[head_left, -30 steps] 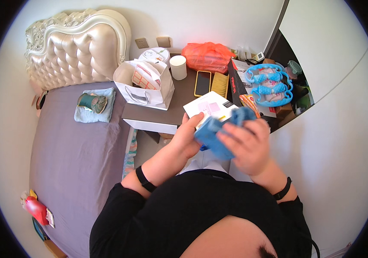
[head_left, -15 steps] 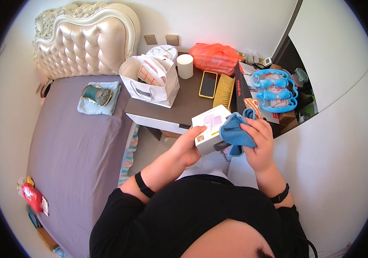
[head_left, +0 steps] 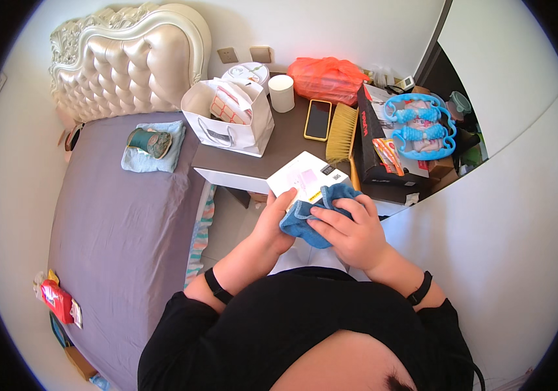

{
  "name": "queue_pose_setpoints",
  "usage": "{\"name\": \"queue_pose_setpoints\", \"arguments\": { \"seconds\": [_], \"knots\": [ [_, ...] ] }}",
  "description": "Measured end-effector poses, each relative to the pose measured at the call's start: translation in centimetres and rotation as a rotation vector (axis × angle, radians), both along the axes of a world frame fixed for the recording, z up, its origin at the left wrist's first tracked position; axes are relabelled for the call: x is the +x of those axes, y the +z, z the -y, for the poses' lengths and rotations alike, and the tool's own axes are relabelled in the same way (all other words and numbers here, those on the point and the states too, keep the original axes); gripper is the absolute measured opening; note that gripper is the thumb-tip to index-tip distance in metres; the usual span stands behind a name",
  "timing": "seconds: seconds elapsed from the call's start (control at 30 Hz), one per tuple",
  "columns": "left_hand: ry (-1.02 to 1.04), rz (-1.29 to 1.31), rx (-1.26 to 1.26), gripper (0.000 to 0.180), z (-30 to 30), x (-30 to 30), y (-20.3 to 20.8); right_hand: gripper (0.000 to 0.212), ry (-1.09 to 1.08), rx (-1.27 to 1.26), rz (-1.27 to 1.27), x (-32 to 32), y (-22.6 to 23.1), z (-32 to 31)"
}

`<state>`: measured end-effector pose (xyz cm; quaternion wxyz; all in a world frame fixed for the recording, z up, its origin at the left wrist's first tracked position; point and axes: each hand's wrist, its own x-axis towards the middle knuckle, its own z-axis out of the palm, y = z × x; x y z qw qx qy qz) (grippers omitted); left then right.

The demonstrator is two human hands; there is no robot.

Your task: Cleaning a product box, a hair clipper guard, and a microphone using a blue cloth.

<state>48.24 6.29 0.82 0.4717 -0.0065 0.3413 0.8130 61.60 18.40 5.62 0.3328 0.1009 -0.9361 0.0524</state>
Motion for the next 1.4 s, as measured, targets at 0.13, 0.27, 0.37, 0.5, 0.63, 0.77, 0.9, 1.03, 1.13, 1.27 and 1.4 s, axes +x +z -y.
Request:
{"name": "queue_pose_setpoints", "arguments": {
  "seconds": [0.13,0.27,0.37,0.5,0.63,0.77,0.9,1.03,1.13,1.27,1.4],
  "knots": [
    [-0.056,0.091,-0.029,0.05,1.0,-0.1,-0.5,0.033,-0.033,-0.062,-0.033,-0.2,-0.6,-0.8],
    [0.026,-0.089,-0.098,0.069,2.8,-0.2,-0.6,0.044,-0.068,-0.342,0.017,0.0,-1.8,-2.4],
    [0.11,-0.309,-0.184,0.094,4.7,0.1,-1.0,0.045,-0.086,-0.519,0.053,0.4,-2.2,-3.2],
    [0.055,-1.117,-0.653,0.087,6.9,0.5,-0.1,0.042,-0.171,-0.786,-0.058,0.1,-2.3,-3.2],
    [0.115,-1.47,-0.715,0.057,7.9,0.6,0.3,0.041,-0.109,-0.755,-0.052,-1.1,-0.3,-1.3],
    [0.251,-1.769,-0.621,0.054,8.4,-0.1,0.0,0.044,0.008,-0.47,0.106,-3.1,0.0,1.1],
    [0.305,-1.793,-0.657,0.054,9.0,-1.2,0.0,0.039,0.282,-0.355,0.017,-3.5,-0.9,3.1],
    [0.384,-1.878,-0.685,0.051,10.4,-2.3,-0.4,0.034,0.31,-0.351,-0.059,-5.3,-1.5,3.2],
    [0.409,-1.964,-0.675,0.048,11.1,-3.6,-0.4,0.035,0.191,-0.407,-0.045,-6.6,-3.1,2.1],
    [0.349,-2.045,-0.611,0.042,11.9,-5.4,0.0,0.029,-0.047,-0.88,0.014,-8.2,-6.1,1.0],
    [0.369,-2.09,-0.594,0.039,12.9,-7.9,0.8,0.024,-0.104,-1.418,0.194,-9.7,-5.6,1.2]
  ]
}}
